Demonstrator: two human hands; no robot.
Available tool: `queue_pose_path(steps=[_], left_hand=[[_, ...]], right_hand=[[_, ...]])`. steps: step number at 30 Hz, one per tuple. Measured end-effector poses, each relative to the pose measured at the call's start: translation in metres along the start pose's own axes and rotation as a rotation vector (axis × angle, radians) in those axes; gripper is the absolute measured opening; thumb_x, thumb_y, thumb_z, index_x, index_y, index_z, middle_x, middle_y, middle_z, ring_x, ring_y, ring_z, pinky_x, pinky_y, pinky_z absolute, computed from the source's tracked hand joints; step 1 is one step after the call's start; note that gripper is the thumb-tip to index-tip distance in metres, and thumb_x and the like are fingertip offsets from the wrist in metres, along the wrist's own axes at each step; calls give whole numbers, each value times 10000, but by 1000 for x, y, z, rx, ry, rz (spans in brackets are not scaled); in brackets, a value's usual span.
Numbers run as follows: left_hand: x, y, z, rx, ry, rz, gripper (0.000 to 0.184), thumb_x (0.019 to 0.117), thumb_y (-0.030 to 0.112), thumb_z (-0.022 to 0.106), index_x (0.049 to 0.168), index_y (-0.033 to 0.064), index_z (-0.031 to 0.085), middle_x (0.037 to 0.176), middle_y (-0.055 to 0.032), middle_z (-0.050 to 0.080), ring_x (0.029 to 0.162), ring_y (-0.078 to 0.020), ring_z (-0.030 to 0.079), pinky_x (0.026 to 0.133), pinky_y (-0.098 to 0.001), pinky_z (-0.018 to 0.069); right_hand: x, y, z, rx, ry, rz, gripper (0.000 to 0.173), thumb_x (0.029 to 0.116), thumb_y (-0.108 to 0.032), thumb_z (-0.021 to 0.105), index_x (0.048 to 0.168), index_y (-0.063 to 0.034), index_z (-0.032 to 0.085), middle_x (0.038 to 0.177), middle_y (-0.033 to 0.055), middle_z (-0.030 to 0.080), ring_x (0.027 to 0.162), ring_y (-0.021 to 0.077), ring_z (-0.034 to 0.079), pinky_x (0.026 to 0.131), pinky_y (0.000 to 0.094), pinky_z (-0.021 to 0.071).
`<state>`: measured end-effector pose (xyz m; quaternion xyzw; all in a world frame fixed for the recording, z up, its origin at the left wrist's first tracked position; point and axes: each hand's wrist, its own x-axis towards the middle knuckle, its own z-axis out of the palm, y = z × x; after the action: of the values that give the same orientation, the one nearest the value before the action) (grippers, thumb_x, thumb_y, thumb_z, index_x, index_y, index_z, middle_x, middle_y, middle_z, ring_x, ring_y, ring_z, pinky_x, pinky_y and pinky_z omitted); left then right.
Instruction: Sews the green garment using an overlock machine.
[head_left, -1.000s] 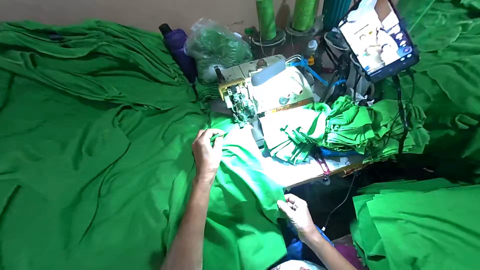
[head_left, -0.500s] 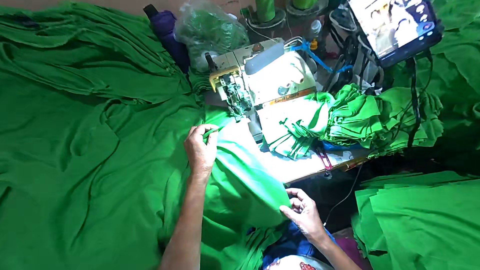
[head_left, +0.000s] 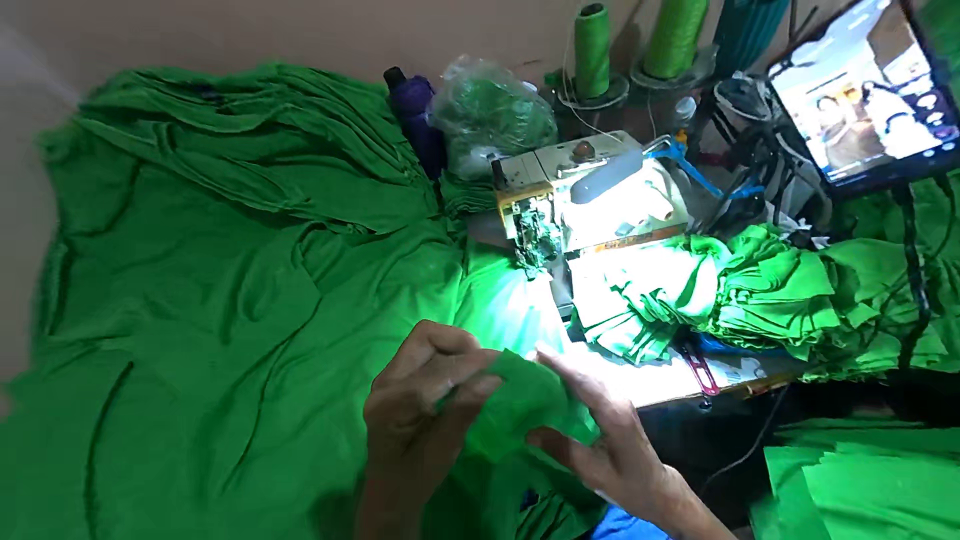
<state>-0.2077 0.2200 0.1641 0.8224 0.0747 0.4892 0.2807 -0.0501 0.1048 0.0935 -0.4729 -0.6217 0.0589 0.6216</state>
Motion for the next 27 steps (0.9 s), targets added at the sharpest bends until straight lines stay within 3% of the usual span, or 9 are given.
queue_pose_path(steps=[3,6,9,11,14,19,22,25,27], left_hand=[[20,-8,2,74,73,-6,109,976,249,681,1013,193,767,961,142,638,896,81,606,796,-90,520],[35,-54,28,80,136,-156,108,901,95,737,992,38,744,933,29,687,865,4,643,792,-162,547],[39,-102,57,199,94,-279,105,934,57,693,1013,11,744,985,-69,735,920,-91,696,865,-271,570],[40,-114,69,287,67,-335,109,942,34,671,1006,0,753,985,-127,737,933,-194,708,879,-381,562],[42,-116,73,353,50,-353,106,920,24,687,987,19,769,977,-126,740,922,-220,711,862,-403,562],[43,-113,74,319,44,-365,83,902,46,716,963,30,769,935,-97,722,868,-152,691,816,-326,561],[43,-115,77,377,14,-399,83,914,81,720,961,56,784,932,-96,725,868,-200,691,805,-412,550],[44,-119,82,469,-11,-417,101,932,112,698,947,70,789,959,-115,732,927,-291,680,827,-536,488],[43,-120,82,511,0,-432,105,931,161,714,967,100,792,1029,-105,730,996,-310,662,857,-551,469]], right_hand=[[8,-8,12,251,66,64,162,953,-62,646,1049,60,693,951,63,741,915,-22,675,840,147,548],[0,7,16,239,182,299,127,950,-17,609,992,46,710,879,9,730,814,-36,674,758,145,572],[-4,34,16,98,235,490,171,973,-57,581,962,23,732,858,8,707,788,-41,642,745,133,534],[-7,47,15,82,256,576,199,981,-79,572,1042,31,726,907,28,716,816,-22,648,767,155,535],[-6,51,13,130,263,661,314,964,-78,604,1247,58,615,1033,60,706,804,-18,643,725,152,540],[-10,52,14,133,321,602,283,906,-54,648,1161,66,664,1148,95,675,938,-1,655,804,144,547],[-12,56,13,99,317,635,308,927,-89,654,1192,65,681,1241,125,681,1013,-1,666,854,150,543],[-14,61,14,138,316,712,179,921,-78,655,1066,9,712,863,-16,721,727,-41,646,672,133,543],[-15,60,14,153,299,719,129,917,-74,641,1005,3,697,794,-30,685,659,-41,618,628,129,531]])
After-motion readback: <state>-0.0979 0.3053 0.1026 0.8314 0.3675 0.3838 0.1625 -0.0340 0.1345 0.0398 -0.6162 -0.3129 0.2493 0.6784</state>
